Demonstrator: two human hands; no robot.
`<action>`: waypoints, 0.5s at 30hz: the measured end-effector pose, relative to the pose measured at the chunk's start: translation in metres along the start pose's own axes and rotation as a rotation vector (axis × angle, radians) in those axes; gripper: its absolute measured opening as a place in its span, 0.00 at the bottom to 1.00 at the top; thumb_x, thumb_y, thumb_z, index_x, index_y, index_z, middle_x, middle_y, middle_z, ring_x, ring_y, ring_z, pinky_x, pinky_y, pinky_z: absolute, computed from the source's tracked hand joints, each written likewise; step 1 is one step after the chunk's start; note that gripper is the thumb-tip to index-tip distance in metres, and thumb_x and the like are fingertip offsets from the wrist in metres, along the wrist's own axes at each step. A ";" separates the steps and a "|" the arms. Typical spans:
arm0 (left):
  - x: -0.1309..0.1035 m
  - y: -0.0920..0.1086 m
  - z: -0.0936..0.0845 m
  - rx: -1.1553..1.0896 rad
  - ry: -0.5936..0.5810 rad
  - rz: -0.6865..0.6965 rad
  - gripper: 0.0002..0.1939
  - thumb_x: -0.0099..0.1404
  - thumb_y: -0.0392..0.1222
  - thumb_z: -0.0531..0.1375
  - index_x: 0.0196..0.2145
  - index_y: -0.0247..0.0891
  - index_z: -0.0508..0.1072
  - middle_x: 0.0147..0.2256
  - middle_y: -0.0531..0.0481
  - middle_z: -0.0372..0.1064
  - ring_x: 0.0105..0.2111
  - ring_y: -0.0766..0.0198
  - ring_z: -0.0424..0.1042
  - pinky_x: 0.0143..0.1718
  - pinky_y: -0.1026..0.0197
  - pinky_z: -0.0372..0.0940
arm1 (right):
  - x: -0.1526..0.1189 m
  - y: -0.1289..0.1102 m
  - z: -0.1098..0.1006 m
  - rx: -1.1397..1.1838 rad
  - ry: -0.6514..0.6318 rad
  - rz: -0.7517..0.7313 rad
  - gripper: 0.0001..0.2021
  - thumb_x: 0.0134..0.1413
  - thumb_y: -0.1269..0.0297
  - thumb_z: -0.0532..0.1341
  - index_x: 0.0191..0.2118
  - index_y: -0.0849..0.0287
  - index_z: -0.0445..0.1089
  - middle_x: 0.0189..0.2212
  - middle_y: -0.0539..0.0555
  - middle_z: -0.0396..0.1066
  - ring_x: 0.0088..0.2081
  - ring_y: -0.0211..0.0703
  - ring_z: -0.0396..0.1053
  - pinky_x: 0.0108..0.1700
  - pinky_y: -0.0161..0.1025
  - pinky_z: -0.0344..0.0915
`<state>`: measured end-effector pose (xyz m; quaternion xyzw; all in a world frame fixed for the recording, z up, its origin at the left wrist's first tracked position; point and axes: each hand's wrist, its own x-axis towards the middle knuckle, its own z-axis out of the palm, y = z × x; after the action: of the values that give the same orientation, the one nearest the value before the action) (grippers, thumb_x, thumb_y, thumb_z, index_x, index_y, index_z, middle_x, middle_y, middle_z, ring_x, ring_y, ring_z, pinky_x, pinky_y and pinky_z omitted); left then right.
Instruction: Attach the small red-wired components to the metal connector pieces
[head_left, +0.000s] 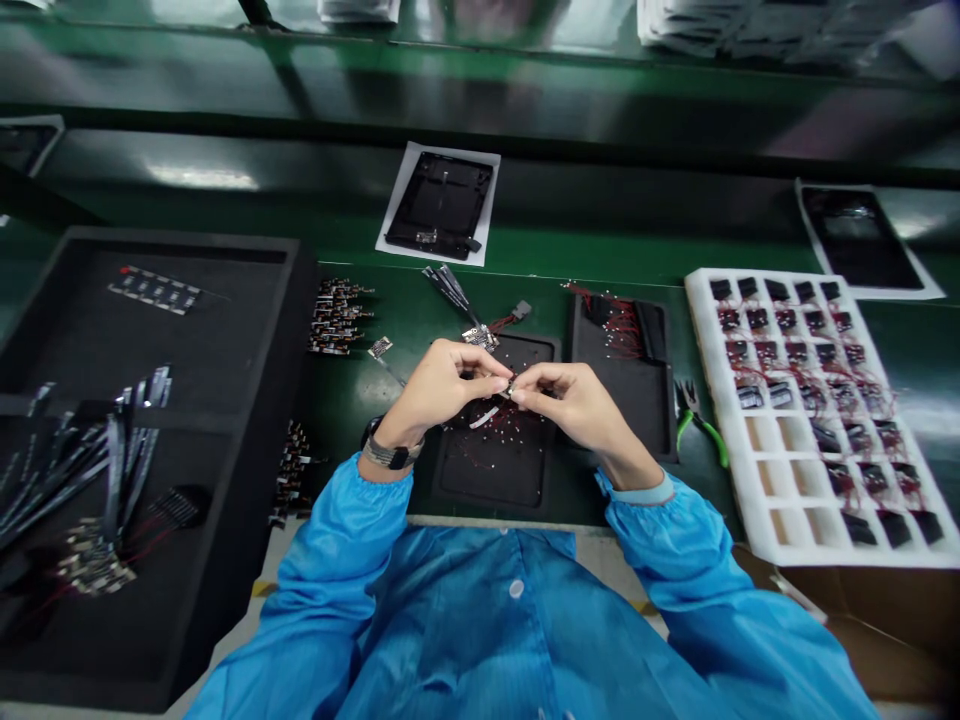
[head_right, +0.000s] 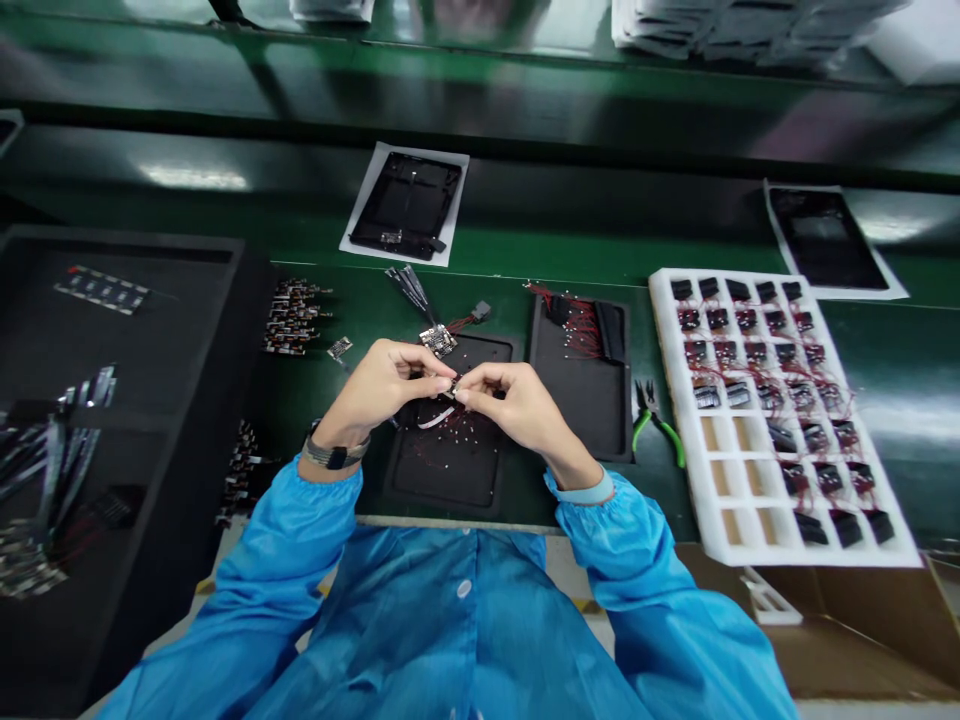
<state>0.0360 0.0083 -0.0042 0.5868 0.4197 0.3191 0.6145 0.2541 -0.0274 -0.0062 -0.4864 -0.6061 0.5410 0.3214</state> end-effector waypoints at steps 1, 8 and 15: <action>-0.001 0.002 0.000 -0.002 0.019 0.021 0.08 0.57 0.41 0.72 0.34 0.35 0.85 0.28 0.48 0.77 0.28 0.63 0.72 0.32 0.61 0.65 | -0.001 -0.004 -0.003 -0.032 0.055 -0.039 0.13 0.59 0.52 0.71 0.38 0.57 0.81 0.35 0.55 0.79 0.35 0.46 0.72 0.41 0.43 0.68; -0.009 0.017 -0.008 -0.120 0.340 0.268 0.09 0.59 0.41 0.73 0.36 0.37 0.81 0.36 0.46 0.80 0.38 0.60 0.78 0.43 0.58 0.72 | -0.023 -0.036 -0.038 0.027 -0.169 -0.263 0.11 0.67 0.56 0.67 0.36 0.57 0.82 0.35 0.58 0.80 0.36 0.47 0.75 0.41 0.44 0.70; -0.013 0.022 -0.010 -0.107 0.412 0.329 0.22 0.60 0.38 0.71 0.53 0.41 0.80 0.42 0.46 0.77 0.36 0.63 0.75 0.40 0.60 0.73 | -0.002 -0.004 0.010 -0.036 -0.420 -0.061 0.18 0.65 0.54 0.67 0.55 0.59 0.74 0.41 0.55 0.79 0.33 0.37 0.72 0.34 0.35 0.68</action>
<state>0.0239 0.0033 0.0195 0.5365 0.4173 0.5490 0.4864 0.2444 -0.0329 -0.0040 -0.3501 -0.6837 0.6097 0.1956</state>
